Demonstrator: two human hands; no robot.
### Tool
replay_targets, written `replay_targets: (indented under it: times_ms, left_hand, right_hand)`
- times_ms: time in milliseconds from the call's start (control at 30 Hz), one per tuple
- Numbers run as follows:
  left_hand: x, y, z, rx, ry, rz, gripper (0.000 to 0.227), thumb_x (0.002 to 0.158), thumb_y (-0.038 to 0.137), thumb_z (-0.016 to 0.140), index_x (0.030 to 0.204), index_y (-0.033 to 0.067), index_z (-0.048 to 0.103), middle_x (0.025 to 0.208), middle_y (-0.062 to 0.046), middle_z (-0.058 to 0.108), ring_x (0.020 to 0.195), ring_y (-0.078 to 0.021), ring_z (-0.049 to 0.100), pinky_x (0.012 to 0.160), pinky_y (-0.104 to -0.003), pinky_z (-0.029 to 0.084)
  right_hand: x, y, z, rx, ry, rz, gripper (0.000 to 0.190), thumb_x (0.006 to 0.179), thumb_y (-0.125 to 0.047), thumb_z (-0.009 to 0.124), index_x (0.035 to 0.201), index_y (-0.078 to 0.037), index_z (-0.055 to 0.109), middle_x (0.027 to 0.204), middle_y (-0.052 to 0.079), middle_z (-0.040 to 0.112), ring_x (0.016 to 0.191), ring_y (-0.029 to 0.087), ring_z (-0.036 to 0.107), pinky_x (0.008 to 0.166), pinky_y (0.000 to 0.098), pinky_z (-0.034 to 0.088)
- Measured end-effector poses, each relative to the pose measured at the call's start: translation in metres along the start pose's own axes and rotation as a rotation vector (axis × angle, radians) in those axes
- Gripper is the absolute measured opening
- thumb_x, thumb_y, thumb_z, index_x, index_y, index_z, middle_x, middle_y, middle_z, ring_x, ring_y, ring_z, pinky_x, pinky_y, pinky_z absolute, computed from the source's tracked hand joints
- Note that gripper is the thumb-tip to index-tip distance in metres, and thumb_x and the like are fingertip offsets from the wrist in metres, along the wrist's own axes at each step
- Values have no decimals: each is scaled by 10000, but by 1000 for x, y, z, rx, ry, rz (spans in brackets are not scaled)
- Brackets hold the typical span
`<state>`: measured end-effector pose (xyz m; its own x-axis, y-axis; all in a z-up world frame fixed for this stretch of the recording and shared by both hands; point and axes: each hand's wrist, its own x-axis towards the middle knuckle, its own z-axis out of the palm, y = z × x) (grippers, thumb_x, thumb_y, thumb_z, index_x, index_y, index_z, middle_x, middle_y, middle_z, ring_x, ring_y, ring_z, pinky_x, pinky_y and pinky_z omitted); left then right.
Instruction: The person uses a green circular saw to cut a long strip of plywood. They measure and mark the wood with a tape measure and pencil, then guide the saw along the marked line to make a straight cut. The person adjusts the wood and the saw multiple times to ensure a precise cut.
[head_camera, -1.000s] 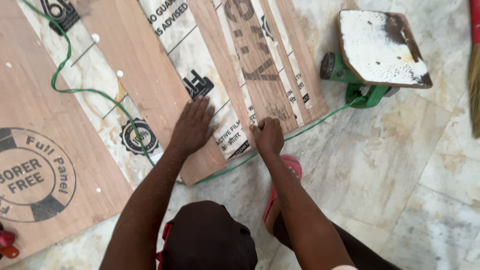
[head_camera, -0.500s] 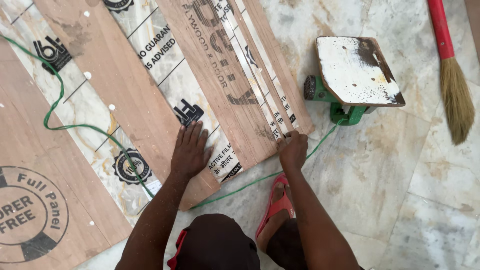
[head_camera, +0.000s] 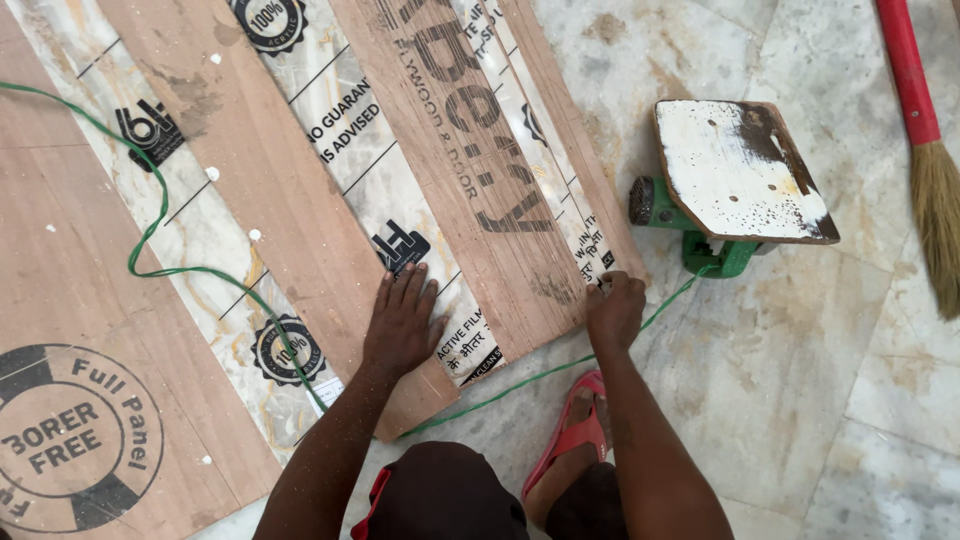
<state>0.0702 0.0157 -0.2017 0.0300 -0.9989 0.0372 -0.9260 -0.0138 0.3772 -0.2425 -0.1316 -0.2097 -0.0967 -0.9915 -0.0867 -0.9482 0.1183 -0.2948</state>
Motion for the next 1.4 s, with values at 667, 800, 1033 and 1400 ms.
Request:
replay_targets:
  times_ms: [667, 800, 1033, 1400]
  left_hand:
    - [12, -6, -4, 82, -209, -10, 622, 782, 422, 736, 1320, 143, 598, 1535, -129, 460, 1462, -301, 349, 1210, -485, 260]
    - [72, 13, -61, 249, -744, -131, 647, 844, 440, 781, 1408, 206, 569, 1522, -85, 511, 1453, -298, 437, 1184, -523, 376]
    - [79, 63, -112, -32, -389, -482, 748, 806, 379, 834, 1460, 218, 511, 1444, -108, 553, 1333, -350, 548, 1028, -590, 495]
    - [-50, 48, -15, -262, -673, -948, 985, 813, 571, 810, 1619, 401, 270, 1748, -142, -11, 1555, -535, 107, 1180, -683, 323]
  right_hand:
    - [-103, -83, -48, -76, -820, -472, 454, 836, -256, 761, 1255, -117, 656, 1325, 94, 629, 1230, 301, 602, 1030, 428, 489]
    - [-94, -80, -9, 6, -752, -562, 581, 849, -263, 786, 1361, -68, 595, 1383, 160, 598, 1252, 344, 581, 1045, 447, 475]
    - [-61, -129, 1, -198, -969, -790, 633, 844, -299, 794, 1396, -71, 585, 1256, 194, 688, 1183, 355, 647, 1019, 446, 509]
    - [-9, -157, 84, -243, -863, -1053, 587, 811, -320, 844, 1199, 68, 637, 1094, 279, 697, 1043, 401, 683, 901, 459, 558]
